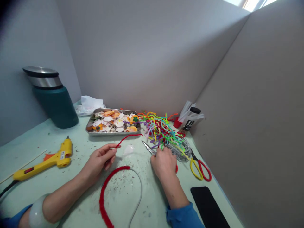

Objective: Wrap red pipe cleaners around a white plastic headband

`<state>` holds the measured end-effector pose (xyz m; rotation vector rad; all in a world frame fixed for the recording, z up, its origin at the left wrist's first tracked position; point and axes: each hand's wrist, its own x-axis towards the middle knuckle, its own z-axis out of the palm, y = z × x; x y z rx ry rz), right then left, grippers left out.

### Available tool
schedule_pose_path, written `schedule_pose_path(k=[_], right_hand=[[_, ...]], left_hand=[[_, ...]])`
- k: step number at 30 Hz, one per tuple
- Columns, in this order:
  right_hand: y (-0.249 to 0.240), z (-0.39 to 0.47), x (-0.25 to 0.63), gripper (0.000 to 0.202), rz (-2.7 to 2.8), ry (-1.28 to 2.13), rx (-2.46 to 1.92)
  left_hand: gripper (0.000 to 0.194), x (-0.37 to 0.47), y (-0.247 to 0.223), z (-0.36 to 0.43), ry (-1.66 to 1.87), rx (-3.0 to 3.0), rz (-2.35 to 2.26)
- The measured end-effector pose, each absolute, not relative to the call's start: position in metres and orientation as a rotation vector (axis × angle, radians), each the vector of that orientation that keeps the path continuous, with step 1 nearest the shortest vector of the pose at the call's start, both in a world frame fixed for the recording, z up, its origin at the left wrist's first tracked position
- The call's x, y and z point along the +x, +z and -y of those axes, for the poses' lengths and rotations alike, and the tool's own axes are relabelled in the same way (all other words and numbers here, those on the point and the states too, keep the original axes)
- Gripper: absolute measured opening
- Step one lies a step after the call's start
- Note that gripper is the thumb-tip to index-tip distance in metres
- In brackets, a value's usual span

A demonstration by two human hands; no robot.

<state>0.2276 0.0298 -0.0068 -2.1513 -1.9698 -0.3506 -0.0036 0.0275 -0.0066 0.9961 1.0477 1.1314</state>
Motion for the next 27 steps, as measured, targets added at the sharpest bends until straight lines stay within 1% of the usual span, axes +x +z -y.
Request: schedule_pose_path(k=[2,3,4,5,7,8,9,10,13,15,18,22,27], right_hand=[[-0.004,-0.029,0.226,0.015,1.937,-0.321,-2.033],[-0.002,-0.028,0.223,0.016,1.932,-0.227,-1.912],[-0.002,-0.027,0.217,0.018,1.92,-0.071,-1.766],[-0.002,-0.025,0.21,0.021,1.899,0.158,-1.599],[-0.004,-0.022,0.193,0.032,1.74,0.722,-1.338],[-0.006,-0.02,0.185,0.035,1.604,0.927,-1.242],[-0.009,-0.018,0.178,0.037,1.482,1.084,-1.182],[-0.011,-0.016,0.172,0.036,1.371,1.163,-1.143],[-0.018,-0.016,0.167,0.036,1.233,1.201,-1.134],[-0.019,-0.018,0.172,0.035,1.187,1.139,-1.16],[-0.019,-0.025,0.185,0.037,1.063,0.987,-1.174],[-0.022,-0.032,0.197,0.034,0.945,0.831,-1.161],[-0.024,-0.029,0.193,0.037,1.007,0.808,-1.198]], left_hand=[[0.029,-0.002,-0.005,-0.026,1.127,1.012,-1.051],[0.028,-0.001,-0.004,-0.025,1.115,1.025,-1.053],[0.027,0.0,-0.003,-0.024,1.097,1.045,-1.054],[0.026,0.001,-0.003,-0.023,1.078,1.073,-1.052],[0.025,0.003,-0.004,-0.021,1.043,1.158,-1.047],[0.023,0.004,-0.005,-0.02,1.024,1.22,-1.041],[0.022,0.005,-0.007,-0.019,1.004,1.289,-1.031],[0.021,0.006,-0.008,-0.018,0.98,1.356,-1.017],[0.023,0.008,-0.009,-0.017,0.893,1.419,-0.986],[0.032,0.008,-0.009,-0.018,0.874,1.312,-0.98],[0.044,0.004,-0.007,-0.023,0.999,1.11,-1.003],[0.041,-0.006,-0.009,-0.03,1.313,0.911,-1.127],[0.034,-0.01,-0.011,-0.032,1.427,0.829,-1.154]])
